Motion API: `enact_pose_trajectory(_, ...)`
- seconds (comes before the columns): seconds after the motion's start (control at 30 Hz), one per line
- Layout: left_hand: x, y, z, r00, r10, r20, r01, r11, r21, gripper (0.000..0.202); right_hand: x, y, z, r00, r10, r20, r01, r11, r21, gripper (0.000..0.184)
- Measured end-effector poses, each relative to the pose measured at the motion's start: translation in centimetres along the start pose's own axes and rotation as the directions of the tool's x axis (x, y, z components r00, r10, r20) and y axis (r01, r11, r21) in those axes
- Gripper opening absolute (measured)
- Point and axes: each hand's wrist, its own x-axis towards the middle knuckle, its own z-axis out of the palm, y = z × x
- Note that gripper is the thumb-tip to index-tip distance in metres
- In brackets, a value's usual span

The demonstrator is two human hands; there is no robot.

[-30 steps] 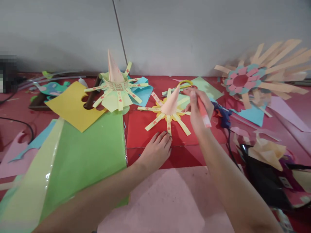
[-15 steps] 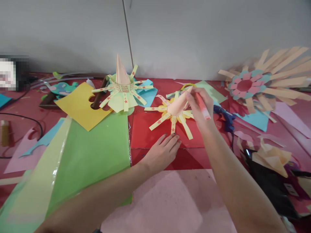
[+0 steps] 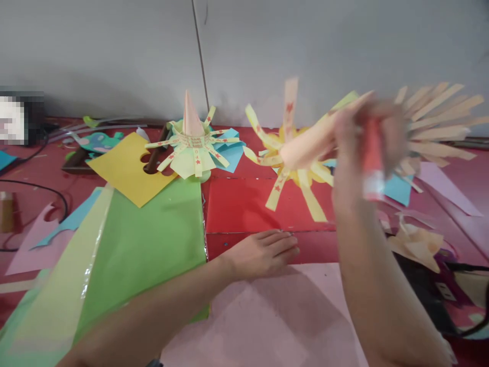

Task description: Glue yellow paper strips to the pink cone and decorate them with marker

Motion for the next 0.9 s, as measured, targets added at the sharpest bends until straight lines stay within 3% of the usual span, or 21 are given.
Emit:
enact_pose_trajectory(0.13, 0.1, -0.1, 0.1, 1.000, 0.025, -0.017, -0.024, 0.999, 0.027, 0.029, -2.9, 4.6, 4.3, 0.990, 0.125, 0.065, -0.126, 0.992, 0.008, 0.023)
enact_pose_trajectory(0.23, 0.1, -0.3, 0.1, 1.000, 0.000, -0.011, 0.000, 0.999, 0.037, 0.028, -4.1, 6.6, 5.3, 0.975, 0.196, 0.103, -0.196, 0.980, -0.008, 0.023)
enact_pose_trajectory(0.47, 0.0, -0.4, 0.8, 0.994, -0.083, 0.076, 0.078, 0.995, 0.065, 0.027, -4.2, 6.3, 5.6, 0.958, 0.217, 0.187, -0.222, 0.975, 0.007, 0.025)
enact_pose_trajectory(0.67, 0.3, -0.5, 1.0, 0.954, -0.228, 0.192, 0.222, 0.974, 0.054, 0.030, -4.0, 6.9, 5.3, 0.928, 0.250, 0.276, -0.264, 0.964, 0.016, 0.028)
enact_pose_trajectory(0.9, 0.1, -0.7, 1.0, 0.935, -0.263, 0.239, 0.244, 0.964, 0.104, 0.035, -4.1, 7.5, 4.8, 0.907, 0.280, 0.314, -0.310, 0.950, 0.049, 0.029)
